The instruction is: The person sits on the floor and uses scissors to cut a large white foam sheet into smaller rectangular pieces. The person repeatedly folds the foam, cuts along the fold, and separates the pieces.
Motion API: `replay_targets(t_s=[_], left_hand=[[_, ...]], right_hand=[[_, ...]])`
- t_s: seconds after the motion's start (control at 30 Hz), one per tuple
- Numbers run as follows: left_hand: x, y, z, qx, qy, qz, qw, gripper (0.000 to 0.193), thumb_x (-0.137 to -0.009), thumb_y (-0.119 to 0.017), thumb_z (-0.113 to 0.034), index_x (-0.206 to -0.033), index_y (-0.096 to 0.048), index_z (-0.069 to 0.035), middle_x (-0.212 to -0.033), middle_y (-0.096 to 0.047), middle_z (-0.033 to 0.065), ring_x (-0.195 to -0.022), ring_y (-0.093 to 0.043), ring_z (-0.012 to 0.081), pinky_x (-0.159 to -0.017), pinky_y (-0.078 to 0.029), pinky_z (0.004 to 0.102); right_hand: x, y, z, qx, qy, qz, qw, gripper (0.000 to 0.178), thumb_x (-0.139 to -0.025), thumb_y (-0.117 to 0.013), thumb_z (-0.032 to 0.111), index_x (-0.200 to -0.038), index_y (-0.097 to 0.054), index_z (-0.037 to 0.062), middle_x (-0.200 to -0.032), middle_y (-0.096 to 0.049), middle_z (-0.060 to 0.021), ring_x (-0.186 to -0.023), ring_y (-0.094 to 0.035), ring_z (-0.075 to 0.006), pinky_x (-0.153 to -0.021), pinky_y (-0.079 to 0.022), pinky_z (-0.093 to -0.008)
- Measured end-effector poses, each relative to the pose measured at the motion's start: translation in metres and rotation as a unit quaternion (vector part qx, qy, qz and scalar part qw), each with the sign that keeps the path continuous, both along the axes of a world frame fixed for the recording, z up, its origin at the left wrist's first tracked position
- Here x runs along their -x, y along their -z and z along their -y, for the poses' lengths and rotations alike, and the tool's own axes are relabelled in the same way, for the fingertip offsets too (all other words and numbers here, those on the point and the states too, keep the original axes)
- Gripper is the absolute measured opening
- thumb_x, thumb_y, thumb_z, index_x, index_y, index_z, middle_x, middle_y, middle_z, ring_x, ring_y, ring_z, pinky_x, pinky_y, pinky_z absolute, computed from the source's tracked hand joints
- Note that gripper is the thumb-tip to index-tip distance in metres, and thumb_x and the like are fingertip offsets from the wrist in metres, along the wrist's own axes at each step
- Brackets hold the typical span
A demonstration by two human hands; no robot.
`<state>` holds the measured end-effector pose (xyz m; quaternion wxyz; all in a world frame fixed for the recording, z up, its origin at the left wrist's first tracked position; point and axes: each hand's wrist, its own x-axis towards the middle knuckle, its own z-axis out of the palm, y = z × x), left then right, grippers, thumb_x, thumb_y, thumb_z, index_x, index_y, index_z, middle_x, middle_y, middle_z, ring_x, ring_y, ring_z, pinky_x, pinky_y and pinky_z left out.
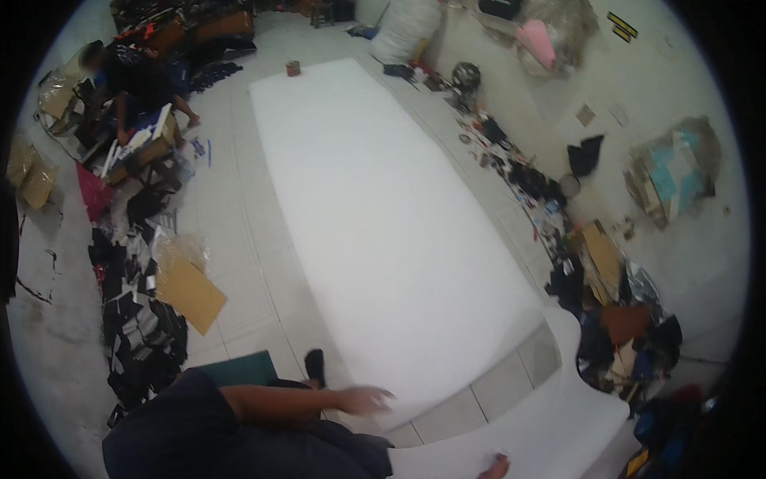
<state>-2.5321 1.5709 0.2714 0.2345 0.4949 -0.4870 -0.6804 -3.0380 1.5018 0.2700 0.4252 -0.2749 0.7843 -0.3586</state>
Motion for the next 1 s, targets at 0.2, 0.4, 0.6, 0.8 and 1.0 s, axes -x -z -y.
replay_targets(t_s=[0.2,0.4,0.6,0.8,1.0], left_hand=[[-0.389,0.017,-0.035,-0.178,-0.176,0.495,0.832,0.058,-0.085,-0.059,-0.043,-0.129,-0.05,-0.006,-0.123,-0.054,0.018,-0.116,-0.052,0.0345,-0.095,-0.044,0.0459],[-0.652,-0.023,0.061,0.044,-0.325,0.452,0.83,0.053,-0.083,-0.064,-0.041,-0.124,-0.055,-0.01,-0.122,-0.054,0.0189,-0.115,-0.052,0.0356,-0.096,-0.044,0.0425],[-0.922,-0.015,0.018,0.042,-0.529,0.474,0.703,0.041,-0.084,-0.065,-0.029,-0.112,-0.061,0.0,-0.112,-0.062,0.0199,-0.103,-0.06,0.034,-0.092,-0.047,0.04],[-0.981,0.103,-0.235,-0.263,-0.419,0.558,0.666,0.046,-0.089,-0.046,-0.037,-0.107,-0.061,0.002,-0.113,-0.06,0.0246,-0.106,-0.057,0.0406,-0.093,-0.043,0.0466],[-0.913,0.154,-0.249,-0.548,-0.264,0.259,0.75,0.052,-0.089,-0.045,-0.041,-0.119,-0.057,-0.001,-0.117,-0.06,0.0224,-0.107,-0.058,0.0376,-0.094,-0.043,0.0458]], right_hand=[[-0.115,-0.071,0.084,-0.057,0.066,-0.001,0.996,0.041,-0.086,-0.053,0.025,-0.117,-0.055,-0.0017,-0.114,-0.059,-0.0148,-0.102,-0.057,-0.0329,-0.093,-0.046,-0.0434],[-0.265,-0.067,0.165,-0.015,0.109,0.038,0.993,0.045,-0.085,-0.056,0.028,-0.119,-0.054,-0.001,-0.11,-0.059,-0.0144,-0.101,-0.057,-0.0335,-0.092,-0.046,-0.0448],[-0.462,-0.055,0.277,0.014,0.061,-0.024,0.998,0.045,-0.086,-0.055,0.029,-0.119,-0.054,-0.0021,-0.109,-0.06,-0.0163,-0.099,-0.058,-0.034,-0.09,-0.047,-0.0447],[-0.719,-0.048,0.389,0.022,-0.034,-0.063,0.997,0.046,-0.088,-0.054,0.03,-0.118,-0.054,-0.0032,-0.108,-0.06,-0.0182,-0.098,-0.058,-0.0345,-0.089,-0.048,-0.0446],[-0.953,-0.043,0.472,0.046,-0.07,-0.116,0.99,0.046,-0.089,-0.053,0.032,-0.118,-0.054,-0.0042,-0.108,-0.061,-0.02,-0.097,-0.059,-0.035,-0.087,-0.048,-0.0445]])
